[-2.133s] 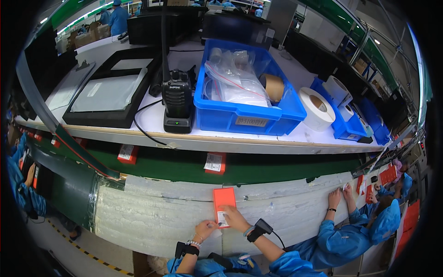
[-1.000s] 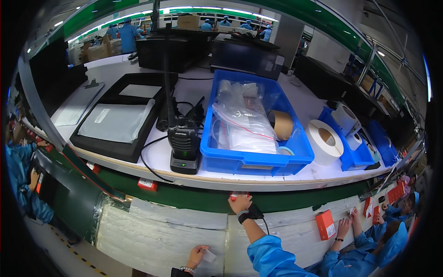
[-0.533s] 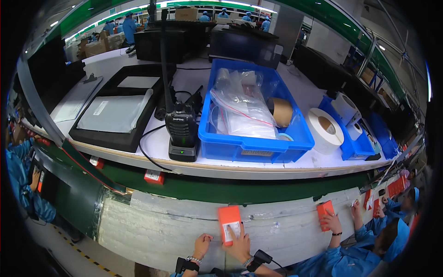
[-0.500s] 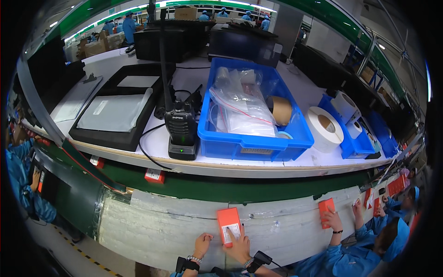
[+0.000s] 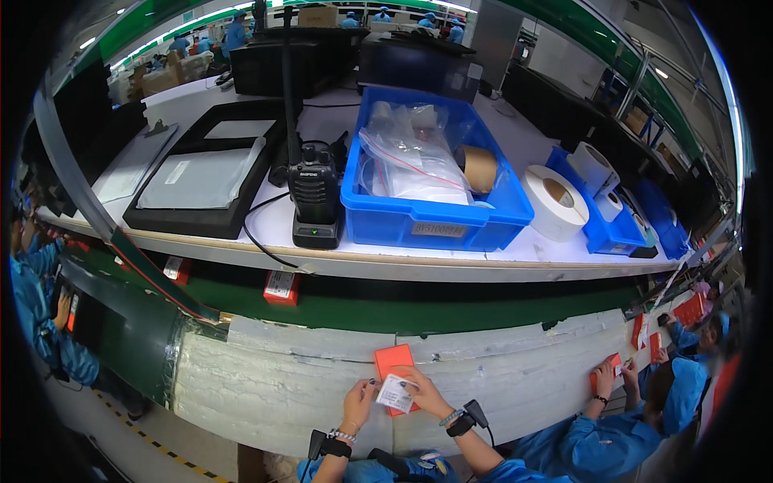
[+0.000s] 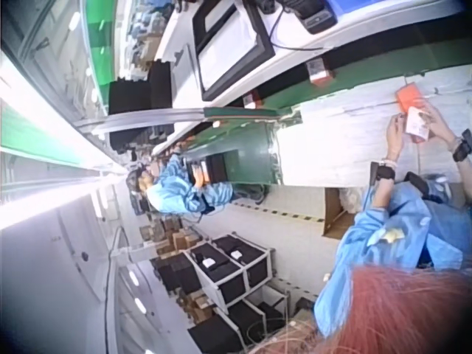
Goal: Applying stickers or shipping labels onto red product boxes on an assembly line conveyor belt.
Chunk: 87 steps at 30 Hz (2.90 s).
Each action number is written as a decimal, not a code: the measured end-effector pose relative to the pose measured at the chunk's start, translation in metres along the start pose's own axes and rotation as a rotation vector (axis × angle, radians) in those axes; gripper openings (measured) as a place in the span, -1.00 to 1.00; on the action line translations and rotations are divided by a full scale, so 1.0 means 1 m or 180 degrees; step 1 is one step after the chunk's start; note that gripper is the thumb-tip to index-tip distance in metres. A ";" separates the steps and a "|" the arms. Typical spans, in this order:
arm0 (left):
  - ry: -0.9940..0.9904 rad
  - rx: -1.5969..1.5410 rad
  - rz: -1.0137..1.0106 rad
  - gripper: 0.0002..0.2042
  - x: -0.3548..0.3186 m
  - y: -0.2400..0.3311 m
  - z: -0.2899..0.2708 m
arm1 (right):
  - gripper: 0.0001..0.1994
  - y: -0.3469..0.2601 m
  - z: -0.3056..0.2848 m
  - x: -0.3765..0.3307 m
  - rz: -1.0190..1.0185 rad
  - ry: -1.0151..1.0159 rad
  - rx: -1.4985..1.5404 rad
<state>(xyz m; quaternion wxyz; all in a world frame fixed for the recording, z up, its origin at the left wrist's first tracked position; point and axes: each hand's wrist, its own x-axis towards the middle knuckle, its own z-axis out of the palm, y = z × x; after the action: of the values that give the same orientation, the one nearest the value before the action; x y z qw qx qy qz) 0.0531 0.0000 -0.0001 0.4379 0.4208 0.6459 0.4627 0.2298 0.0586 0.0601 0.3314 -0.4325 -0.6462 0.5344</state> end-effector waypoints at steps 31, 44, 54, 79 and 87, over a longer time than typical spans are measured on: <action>0.0364 -0.1217 -0.1153 -0.75 -0.004 -0.034 -0.002 | -0.49 0.021 -0.031 0.009 0.0108 -0.0999 -0.0173; -0.1031 -0.0831 -0.0718 -0.84 -0.024 -0.057 0.011 | -0.43 0.030 -0.013 0.010 0.0218 -0.1165 -0.0703; -0.1060 -0.0668 -0.0714 -0.86 -0.024 -0.053 0.010 | -0.44 0.039 -0.009 0.012 0.0208 -0.1177 -0.0781; -0.0135 -0.1410 -0.1066 -0.41 -0.011 -0.046 -0.010 | -0.21 0.069 -0.034 -0.019 0.1217 0.1484 -0.3493; 0.0165 -0.1329 -0.1234 -0.38 -0.010 -0.024 -0.013 | -0.25 0.082 -0.058 0.069 0.0772 0.1418 -0.3886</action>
<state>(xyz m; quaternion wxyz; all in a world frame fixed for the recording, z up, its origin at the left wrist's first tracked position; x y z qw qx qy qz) 0.0402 -0.0174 -0.0195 0.5787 0.1782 0.6160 0.5039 0.2699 0.1498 -0.0108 0.0899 -0.7127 -0.6957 0.0033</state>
